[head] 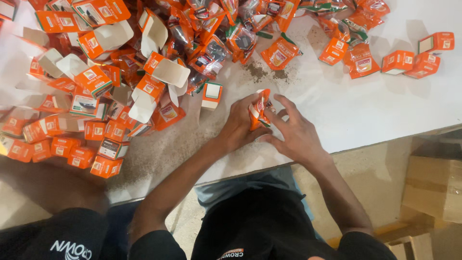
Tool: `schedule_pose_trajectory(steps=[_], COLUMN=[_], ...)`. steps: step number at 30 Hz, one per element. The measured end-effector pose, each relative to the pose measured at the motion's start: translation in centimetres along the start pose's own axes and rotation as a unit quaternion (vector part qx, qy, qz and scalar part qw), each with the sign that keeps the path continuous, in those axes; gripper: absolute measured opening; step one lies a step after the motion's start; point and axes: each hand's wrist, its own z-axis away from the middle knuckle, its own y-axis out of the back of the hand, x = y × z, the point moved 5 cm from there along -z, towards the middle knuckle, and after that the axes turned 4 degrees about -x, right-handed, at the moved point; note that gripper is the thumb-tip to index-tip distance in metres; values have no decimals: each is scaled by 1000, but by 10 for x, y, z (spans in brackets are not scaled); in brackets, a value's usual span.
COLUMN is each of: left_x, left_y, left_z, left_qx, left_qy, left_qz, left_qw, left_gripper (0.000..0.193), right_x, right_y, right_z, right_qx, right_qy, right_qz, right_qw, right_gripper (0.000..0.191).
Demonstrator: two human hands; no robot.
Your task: The person picks up small orange cardboard boxes from a large pile on the table and folds their flaps closed by hand, pressing the sides together, then places the finished box back on the table. Coworkers at the same table handle and fold boxes as well.
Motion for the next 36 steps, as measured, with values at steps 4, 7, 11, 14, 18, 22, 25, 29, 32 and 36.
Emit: schedule_pose_trajectory(steps=[4,7,11,14,18,22,25,29,32,36], left_x=[-4,-8,-5,-4,-8,-12,-16,-13,-14,-12], left_y=[-10,-18,-11,-1,-8,-13,-11,-9,-6,2], left_z=[5,7,5,5,10,10,10,8,6,4], left_qx=[4,-33,-37,-40,-107,-137,-122,-81,-74,-56], left_qy=[-64,-68,-88,-66,33,70,86,62,82,81], left_qz=[-78,-74,-62,-90,-97,-123,-107,-118,-121,-104], left_qw=[995,994,993,993,989,980,983,988,987,990], left_gripper=[112,111,109,104,98,93,79,76,74,70], right_x=[9,16,22,23,30,27,22,19,29,29], right_y=[0,-2,-1,-9,-24,-27,-25,-29,-37,-32], right_z=[-5,-8,-4,4,8,6,-2,-17,-25,-12], right_qx=[-8,-11,-2,-34,11,56,40,-15,-63,73], right_qy=[30,51,95,119,58,69,69,50,-18,-32], right_qz=[31,20,-40,-30,-42,-36,6,48,11,-22], right_qw=[999,998,995,992,997,995,997,997,998,997], right_gripper=[42,33,31,56,54,46,32,16,8,20])
